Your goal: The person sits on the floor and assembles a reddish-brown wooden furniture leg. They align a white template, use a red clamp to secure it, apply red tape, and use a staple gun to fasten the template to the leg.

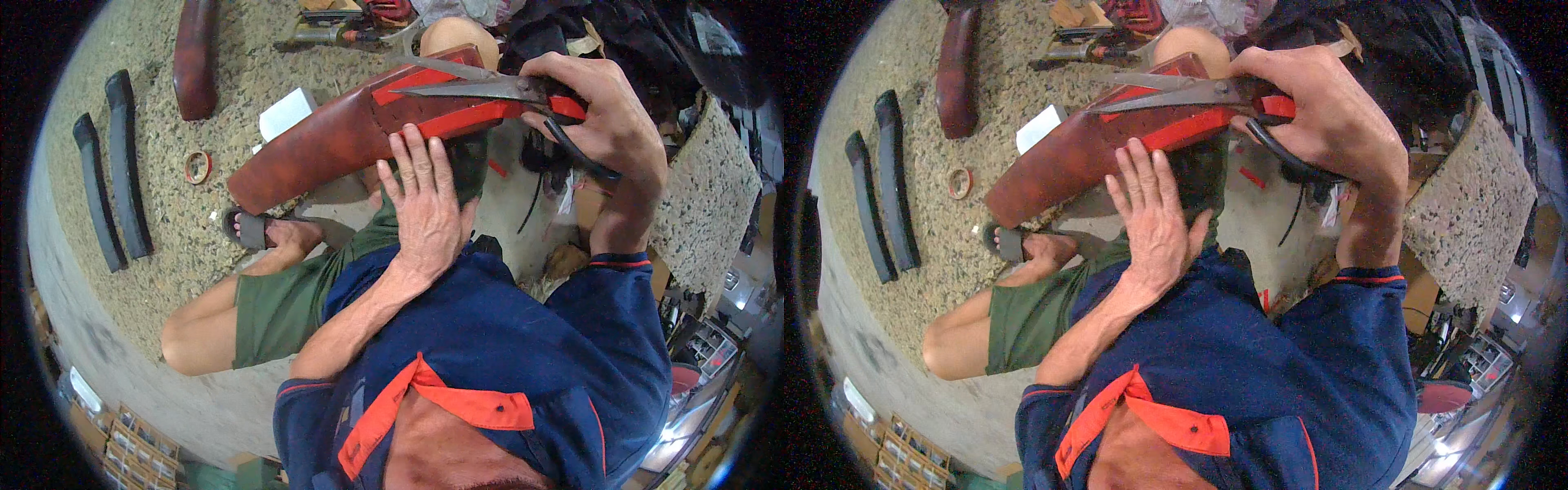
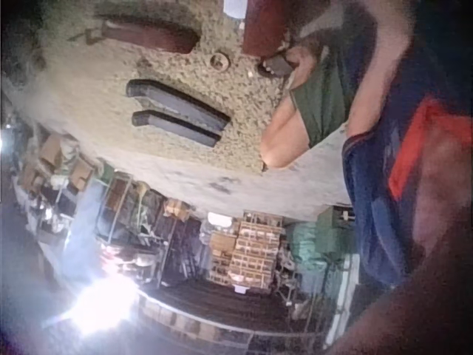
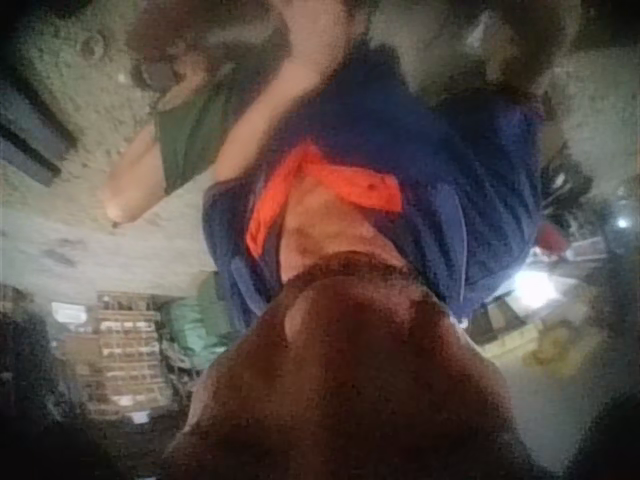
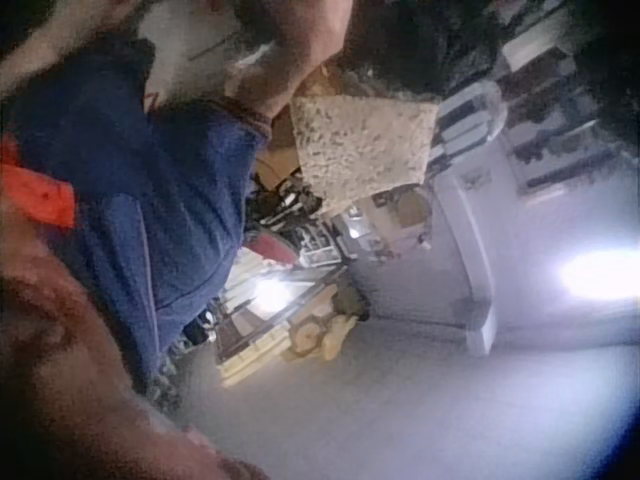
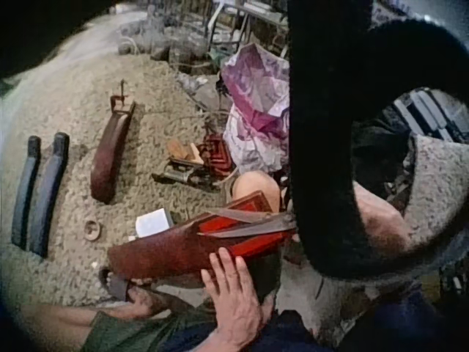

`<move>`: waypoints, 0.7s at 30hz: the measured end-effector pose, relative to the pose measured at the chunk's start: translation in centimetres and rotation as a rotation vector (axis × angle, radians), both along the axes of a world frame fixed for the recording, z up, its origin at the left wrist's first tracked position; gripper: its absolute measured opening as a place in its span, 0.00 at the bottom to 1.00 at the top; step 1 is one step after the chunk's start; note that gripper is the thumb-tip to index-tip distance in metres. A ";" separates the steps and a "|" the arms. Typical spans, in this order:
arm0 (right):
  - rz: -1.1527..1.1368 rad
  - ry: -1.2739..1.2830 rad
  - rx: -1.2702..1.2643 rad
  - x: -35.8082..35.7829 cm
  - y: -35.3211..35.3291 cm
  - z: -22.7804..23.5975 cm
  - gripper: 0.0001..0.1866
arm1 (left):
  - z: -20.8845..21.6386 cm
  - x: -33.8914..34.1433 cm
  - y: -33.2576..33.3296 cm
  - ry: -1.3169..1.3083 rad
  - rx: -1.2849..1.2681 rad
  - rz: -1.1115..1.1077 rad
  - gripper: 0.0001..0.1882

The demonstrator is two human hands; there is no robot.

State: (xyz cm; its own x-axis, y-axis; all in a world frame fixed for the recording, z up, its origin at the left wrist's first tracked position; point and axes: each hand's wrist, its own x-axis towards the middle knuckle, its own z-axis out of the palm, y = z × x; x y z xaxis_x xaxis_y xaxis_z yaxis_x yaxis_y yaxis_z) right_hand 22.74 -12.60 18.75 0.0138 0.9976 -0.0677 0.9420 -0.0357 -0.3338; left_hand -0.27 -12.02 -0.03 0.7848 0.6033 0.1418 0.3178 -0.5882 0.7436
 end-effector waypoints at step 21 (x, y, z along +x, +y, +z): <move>0.053 -0.102 0.345 -4.0 1.4 0.9 0.22 | 5.0 6.7 5.3 -0.570 -0.279 0.137 0.20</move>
